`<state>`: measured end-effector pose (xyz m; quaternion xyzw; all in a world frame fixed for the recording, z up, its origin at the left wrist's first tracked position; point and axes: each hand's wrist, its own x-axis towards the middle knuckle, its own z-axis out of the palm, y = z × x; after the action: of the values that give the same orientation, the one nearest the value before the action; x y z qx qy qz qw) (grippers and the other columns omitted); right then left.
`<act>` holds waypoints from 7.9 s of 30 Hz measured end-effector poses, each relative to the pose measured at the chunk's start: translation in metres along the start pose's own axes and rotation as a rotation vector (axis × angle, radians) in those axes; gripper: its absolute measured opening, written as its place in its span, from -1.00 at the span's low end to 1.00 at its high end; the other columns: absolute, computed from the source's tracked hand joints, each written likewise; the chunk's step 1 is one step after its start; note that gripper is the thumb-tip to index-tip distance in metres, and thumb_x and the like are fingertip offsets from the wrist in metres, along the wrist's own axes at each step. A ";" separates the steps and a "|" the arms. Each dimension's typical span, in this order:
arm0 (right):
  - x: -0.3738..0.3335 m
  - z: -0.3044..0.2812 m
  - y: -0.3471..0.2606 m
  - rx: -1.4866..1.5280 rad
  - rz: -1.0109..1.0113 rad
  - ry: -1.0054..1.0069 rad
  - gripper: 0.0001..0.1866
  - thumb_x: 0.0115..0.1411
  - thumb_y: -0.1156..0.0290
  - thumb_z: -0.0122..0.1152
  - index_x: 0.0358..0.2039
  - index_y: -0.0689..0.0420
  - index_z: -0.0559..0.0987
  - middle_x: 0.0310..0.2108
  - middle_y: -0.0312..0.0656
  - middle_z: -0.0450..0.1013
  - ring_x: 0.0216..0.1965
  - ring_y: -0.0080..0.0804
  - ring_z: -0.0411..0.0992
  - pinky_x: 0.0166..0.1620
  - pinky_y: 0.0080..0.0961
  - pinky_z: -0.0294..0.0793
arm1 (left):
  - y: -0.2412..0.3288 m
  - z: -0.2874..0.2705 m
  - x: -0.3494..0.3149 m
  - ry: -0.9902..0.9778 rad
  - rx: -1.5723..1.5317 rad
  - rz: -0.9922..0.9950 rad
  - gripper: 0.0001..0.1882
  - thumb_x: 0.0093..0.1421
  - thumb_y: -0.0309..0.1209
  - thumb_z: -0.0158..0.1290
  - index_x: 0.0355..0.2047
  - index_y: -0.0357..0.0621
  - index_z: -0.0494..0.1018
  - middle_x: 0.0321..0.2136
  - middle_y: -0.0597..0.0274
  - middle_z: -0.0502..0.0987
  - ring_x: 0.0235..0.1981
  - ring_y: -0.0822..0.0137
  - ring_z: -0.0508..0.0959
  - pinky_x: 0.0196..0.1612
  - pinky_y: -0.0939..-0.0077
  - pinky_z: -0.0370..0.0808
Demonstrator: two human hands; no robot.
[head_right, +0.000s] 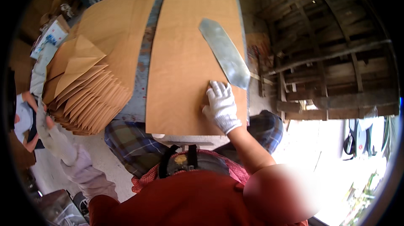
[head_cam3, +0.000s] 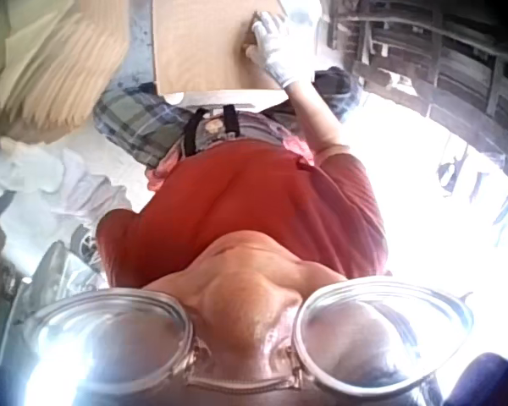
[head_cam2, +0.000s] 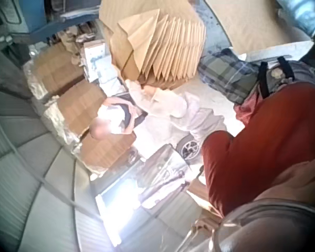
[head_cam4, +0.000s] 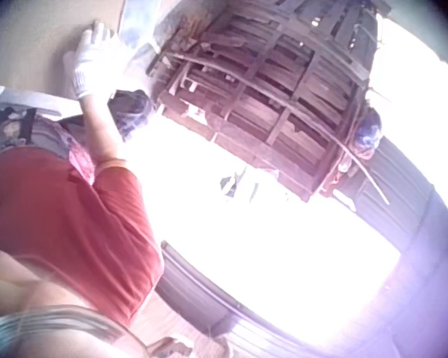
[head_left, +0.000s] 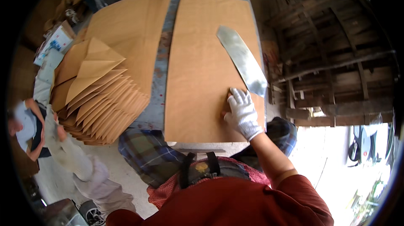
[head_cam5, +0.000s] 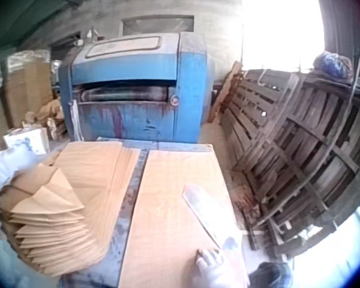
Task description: The person folds flat brown paper sheets into triangular pouches using a metal straightedge to crease the folds. They repeatedly pick up a sheet, fold the sides, press the creases, and stack the finished pouches.
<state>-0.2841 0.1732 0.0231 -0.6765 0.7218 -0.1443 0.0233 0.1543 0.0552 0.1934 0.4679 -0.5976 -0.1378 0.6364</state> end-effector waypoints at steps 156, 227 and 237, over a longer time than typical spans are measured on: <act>0.024 0.001 0.043 -0.092 -0.063 0.040 -0.16 0.16 -0.18 0.22 0.19 0.32 0.47 0.32 0.12 0.28 0.38 0.07 0.16 0.46 -0.02 -0.01 | -0.111 0.202 -0.130 -1.011 -0.117 -0.504 -0.27 0.53 0.08 -0.34 0.35 -0.37 0.25 0.36 0.04 0.32 0.41 0.19 0.27 0.43 0.34 0.16; 0.006 0.007 0.034 0.073 -0.272 0.025 -0.11 0.08 -0.23 0.24 0.22 0.25 0.48 0.31 0.06 0.33 0.39 0.03 0.19 0.48 0.02 -0.08 | -0.052 0.175 -0.206 -1.131 0.698 0.483 -0.32 0.02 -0.42 0.25 0.19 -0.04 0.34 0.31 0.06 0.30 0.39 -0.11 0.20 0.28 0.01 0.33; 0.004 0.015 0.044 0.077 -0.311 -0.008 -0.05 0.06 -0.25 0.27 0.26 0.27 0.43 0.36 0.07 0.26 0.42 0.05 0.15 0.50 0.02 -0.09 | -0.053 0.175 -0.207 -1.152 0.686 0.493 -0.34 0.05 -0.43 0.22 0.20 -0.01 0.33 0.32 0.02 0.27 0.40 -0.18 0.16 0.29 -0.04 0.31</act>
<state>-0.3233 0.1680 -0.0014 -0.7794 0.6020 -0.1711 0.0296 -0.0319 0.1043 -0.0047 0.3457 -0.9369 -0.0192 0.0489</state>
